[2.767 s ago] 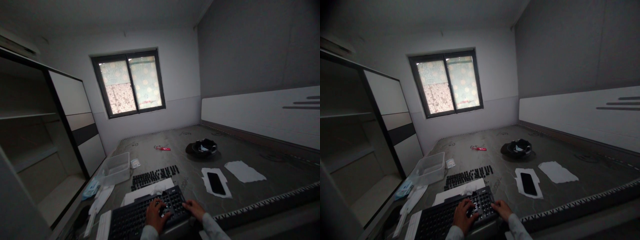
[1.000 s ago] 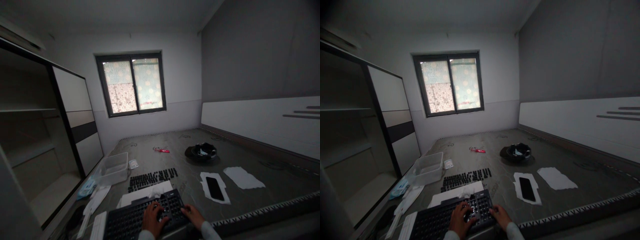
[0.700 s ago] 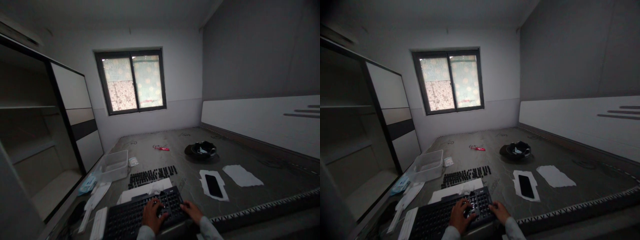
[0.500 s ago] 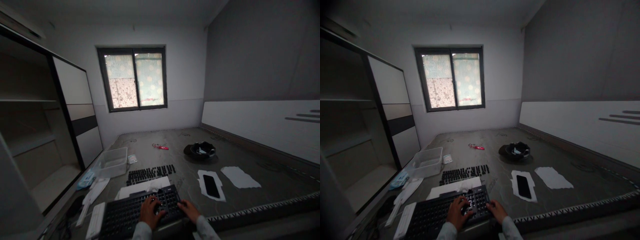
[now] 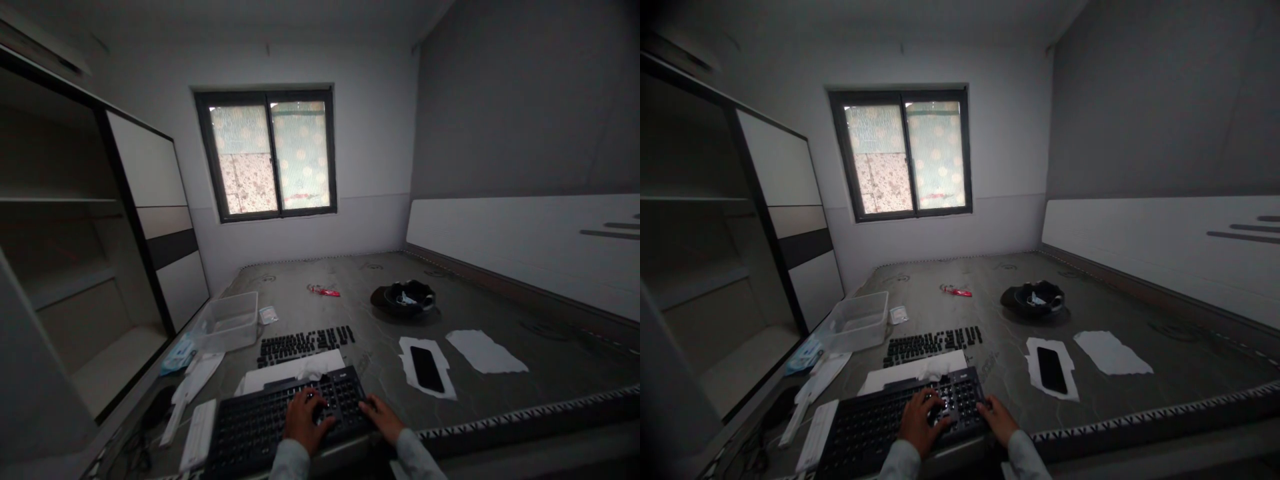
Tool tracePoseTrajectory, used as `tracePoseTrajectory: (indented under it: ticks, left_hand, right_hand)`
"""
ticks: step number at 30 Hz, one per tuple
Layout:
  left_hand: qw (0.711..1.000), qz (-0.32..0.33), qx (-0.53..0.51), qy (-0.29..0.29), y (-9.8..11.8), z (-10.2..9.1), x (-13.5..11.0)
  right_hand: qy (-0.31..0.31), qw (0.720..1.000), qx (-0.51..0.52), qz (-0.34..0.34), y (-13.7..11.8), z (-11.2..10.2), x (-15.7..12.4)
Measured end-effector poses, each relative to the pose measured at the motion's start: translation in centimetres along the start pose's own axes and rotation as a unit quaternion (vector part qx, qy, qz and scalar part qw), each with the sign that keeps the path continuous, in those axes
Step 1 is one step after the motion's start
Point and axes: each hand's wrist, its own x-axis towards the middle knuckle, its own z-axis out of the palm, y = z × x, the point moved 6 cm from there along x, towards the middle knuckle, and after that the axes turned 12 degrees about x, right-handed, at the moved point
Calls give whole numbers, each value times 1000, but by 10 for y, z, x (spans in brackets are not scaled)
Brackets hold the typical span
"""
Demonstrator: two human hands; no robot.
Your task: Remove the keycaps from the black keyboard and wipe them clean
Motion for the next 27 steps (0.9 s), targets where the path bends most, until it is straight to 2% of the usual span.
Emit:
tracePoseTrajectory:
  ticks: [6,11,27]
  left_hand:
    - [1000,-2,-11,6,4,-7,-2]
    - [1000,4,-9,1,2,-4,-1]
    - [1000,7,-8,14,4,-6,-3]
  right_hand:
    - [-6,1000,-3,2,2,0,0]
    - [5,1000,-3,14,4,-2,0]
    - [-14,1000,9,12,5,4,3]
